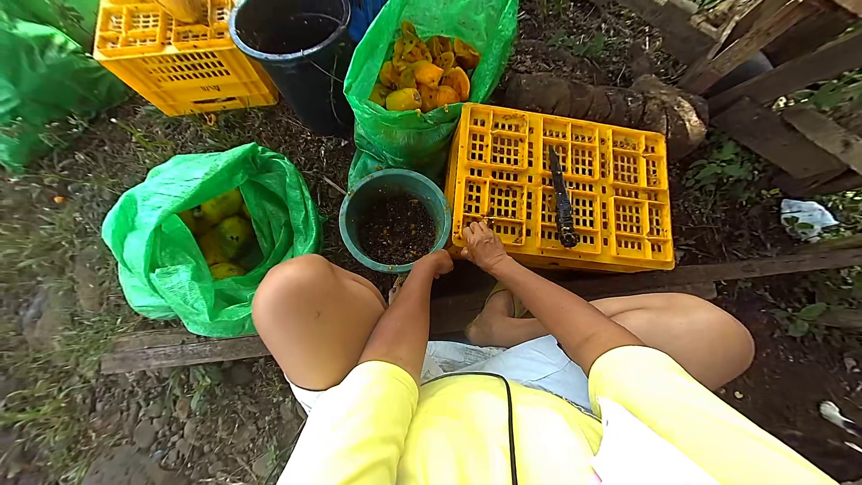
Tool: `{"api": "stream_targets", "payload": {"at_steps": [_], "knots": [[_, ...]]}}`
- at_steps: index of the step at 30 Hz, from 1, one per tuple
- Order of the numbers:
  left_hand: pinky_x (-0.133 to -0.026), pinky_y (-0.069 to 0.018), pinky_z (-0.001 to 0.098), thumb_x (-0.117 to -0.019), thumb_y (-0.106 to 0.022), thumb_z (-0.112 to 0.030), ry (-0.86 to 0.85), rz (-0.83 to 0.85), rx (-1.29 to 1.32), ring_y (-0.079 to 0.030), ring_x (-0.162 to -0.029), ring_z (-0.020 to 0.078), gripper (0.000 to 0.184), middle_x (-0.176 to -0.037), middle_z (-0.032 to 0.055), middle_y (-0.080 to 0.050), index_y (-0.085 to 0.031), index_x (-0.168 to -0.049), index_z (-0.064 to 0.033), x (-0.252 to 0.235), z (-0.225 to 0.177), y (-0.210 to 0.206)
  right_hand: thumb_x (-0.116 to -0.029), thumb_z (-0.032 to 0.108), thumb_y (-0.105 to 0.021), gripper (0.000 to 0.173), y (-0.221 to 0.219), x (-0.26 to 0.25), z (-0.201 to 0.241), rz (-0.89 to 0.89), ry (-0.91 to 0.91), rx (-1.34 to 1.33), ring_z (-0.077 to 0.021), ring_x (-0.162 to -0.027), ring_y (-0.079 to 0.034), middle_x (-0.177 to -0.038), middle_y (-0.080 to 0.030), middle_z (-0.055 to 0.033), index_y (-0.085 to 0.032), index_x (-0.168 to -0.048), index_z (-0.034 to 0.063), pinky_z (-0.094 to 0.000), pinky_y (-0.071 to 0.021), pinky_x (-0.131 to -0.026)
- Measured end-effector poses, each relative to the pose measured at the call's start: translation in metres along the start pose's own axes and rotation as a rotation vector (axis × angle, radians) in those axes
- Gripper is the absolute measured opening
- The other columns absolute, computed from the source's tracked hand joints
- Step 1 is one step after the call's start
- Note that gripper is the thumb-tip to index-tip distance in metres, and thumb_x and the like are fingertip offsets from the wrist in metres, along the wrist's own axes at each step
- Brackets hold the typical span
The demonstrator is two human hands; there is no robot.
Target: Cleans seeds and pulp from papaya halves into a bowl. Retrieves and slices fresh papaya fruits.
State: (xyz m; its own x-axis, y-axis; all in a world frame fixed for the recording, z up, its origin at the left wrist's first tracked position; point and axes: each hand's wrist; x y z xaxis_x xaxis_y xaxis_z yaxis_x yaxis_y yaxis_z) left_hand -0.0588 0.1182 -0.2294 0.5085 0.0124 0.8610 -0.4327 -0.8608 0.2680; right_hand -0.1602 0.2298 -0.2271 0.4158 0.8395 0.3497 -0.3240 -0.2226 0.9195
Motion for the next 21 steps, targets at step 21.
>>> {"api": "stream_targets", "payload": {"at_steps": [21], "knots": [[-0.078, -0.049, 0.0536, -0.1007, -0.053, -0.011, 0.014, -0.672, -0.16, -0.061, -0.094, 0.0307, 0.019, -0.103, 0.0167, -0.065, -0.067, -0.106, 0.0006, 0.24, 0.034, 0.247, -0.0984, 0.007, -0.064, 0.039, 0.01, 0.014, -0.004, 0.077, -0.058, -0.01, -0.049, -0.136, -0.049, -0.141, -0.054, -0.0334, -0.06, -0.135, -0.0066, -0.059, -0.042, -0.112]]}}
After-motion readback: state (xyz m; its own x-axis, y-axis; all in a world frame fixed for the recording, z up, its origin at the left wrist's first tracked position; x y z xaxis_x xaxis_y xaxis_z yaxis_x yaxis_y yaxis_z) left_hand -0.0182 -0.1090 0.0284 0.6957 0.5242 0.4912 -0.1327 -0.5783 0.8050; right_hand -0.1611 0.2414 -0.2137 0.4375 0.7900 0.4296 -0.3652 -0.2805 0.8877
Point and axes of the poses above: each hand's wrist, its own x-axis away from the middle knuckle, its own y-axis out of the back of the hand, z = x × y
